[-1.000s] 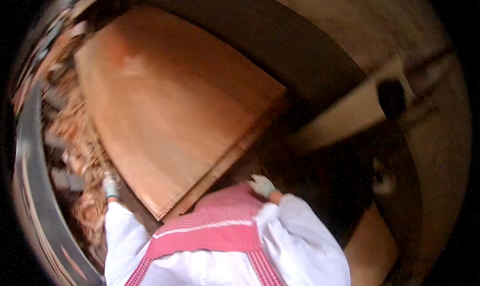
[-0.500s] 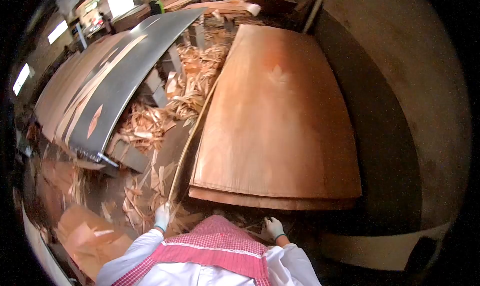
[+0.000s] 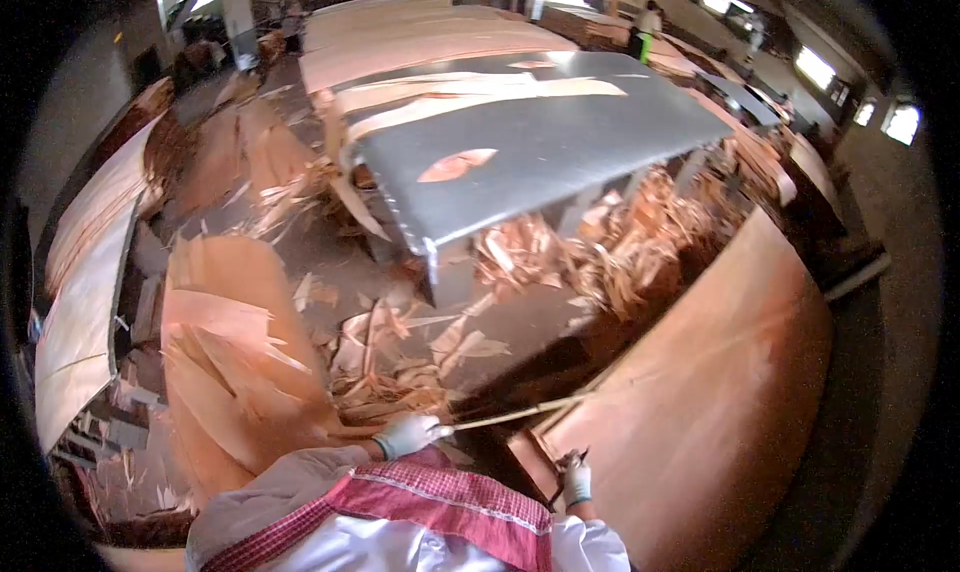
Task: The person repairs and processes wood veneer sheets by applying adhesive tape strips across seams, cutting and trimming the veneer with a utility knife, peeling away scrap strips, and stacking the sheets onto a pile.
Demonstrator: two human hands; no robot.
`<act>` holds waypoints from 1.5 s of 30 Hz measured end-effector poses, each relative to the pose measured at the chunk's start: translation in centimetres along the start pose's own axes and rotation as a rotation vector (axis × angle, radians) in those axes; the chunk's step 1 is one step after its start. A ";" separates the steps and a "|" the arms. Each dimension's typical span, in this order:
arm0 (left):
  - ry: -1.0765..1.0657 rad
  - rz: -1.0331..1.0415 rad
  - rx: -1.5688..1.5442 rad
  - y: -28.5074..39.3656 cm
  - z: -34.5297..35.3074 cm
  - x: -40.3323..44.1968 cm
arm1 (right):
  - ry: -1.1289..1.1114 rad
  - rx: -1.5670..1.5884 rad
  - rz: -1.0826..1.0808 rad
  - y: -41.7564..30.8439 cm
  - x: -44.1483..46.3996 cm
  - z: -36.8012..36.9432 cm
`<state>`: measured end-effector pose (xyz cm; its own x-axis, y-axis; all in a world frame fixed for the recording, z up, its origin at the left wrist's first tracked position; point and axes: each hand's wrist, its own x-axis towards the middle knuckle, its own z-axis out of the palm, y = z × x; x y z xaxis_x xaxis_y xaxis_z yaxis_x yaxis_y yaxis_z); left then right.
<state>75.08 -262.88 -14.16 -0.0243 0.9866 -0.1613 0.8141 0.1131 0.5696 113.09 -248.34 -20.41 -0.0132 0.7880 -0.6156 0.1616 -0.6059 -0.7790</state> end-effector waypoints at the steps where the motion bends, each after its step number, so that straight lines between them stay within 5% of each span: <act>1: -0.012 -0.004 -0.040 -1.0 -2.1 0.2 | -0.025 0.189 0.026 -2.0 1.6 3.3; 3: -0.073 -0.085 -0.024 -1.4 -8.8 0.3 | -0.260 0.487 0.025 -7.7 4.3 8.8; 4: -0.076 -0.082 0.005 -2.0 -10.8 0.4 | -0.107 0.529 -0.039 -9.2 5.9 12.2; 5: 0.159 0.046 -0.035 -3.4 -11.8 0.1 | -0.049 0.512 -0.086 -12.5 5.9 16.0; 9: -0.003 -0.185 -0.039 -8.1 -20.0 1.6 | -0.158 0.400 -0.166 -21.1 4.8 24.4; 14: 0.053 -0.154 -0.041 -16.9 -26.0 3.5 | -0.097 0.134 -0.441 -30.3 10.3 35.1; 18: 0.077 -0.315 0.011 -26.3 -31.1 6.1 | -0.271 0.318 -0.567 -39.3 17.4 44.5; 21: 0.271 -0.324 0.050 -31.8 -37.0 9.4 | -0.013 0.222 -0.469 -45.5 20.6 52.3; 24: 0.392 -0.376 0.017 -33.9 -46.4 11.7 | 0.290 -0.242 -0.562 -46.3 29.6 57.4; 26: 0.328 -0.522 -0.021 -37.7 -49.6 10.9 | 0.335 -0.391 -0.505 -45.6 33.8 60.9; 27: 0.365 -0.555 -0.039 -39.6 -49.9 10.6 | 0.338 -0.778 -0.532 -44.9 36.5 61.3; 29: 0.479 -0.562 -0.051 -42.2 -51.2 10.0 | 0.356 -1.052 -0.509 -46.6 38.1 67.1; 37: 0.664 -0.525 -0.273 -61.9 -58.1 11.8 | 0.478 -1.044 -0.483 -53.4 41.6 90.0; 39: 0.596 -0.555 -0.307 -67.0 -61.7 12.5 | 0.521 -1.276 -0.702 -51.1 46.9 90.5; 42: 0.528 -0.680 -0.223 -73.5 -69.4 14.3 | 0.568 -0.978 -0.485 -53.5 43.3 97.1; 45: 0.619 -0.643 -0.228 -81.9 -74.4 15.0 | 0.509 -0.759 -0.488 -55.5 42.9 104.3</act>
<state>-35.13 -248.66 -3.28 -0.7921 0.6053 -0.0789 0.4042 0.6169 0.6753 0.64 -192.37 -16.07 0.1456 0.9893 0.0077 0.8326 -0.1183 -0.5411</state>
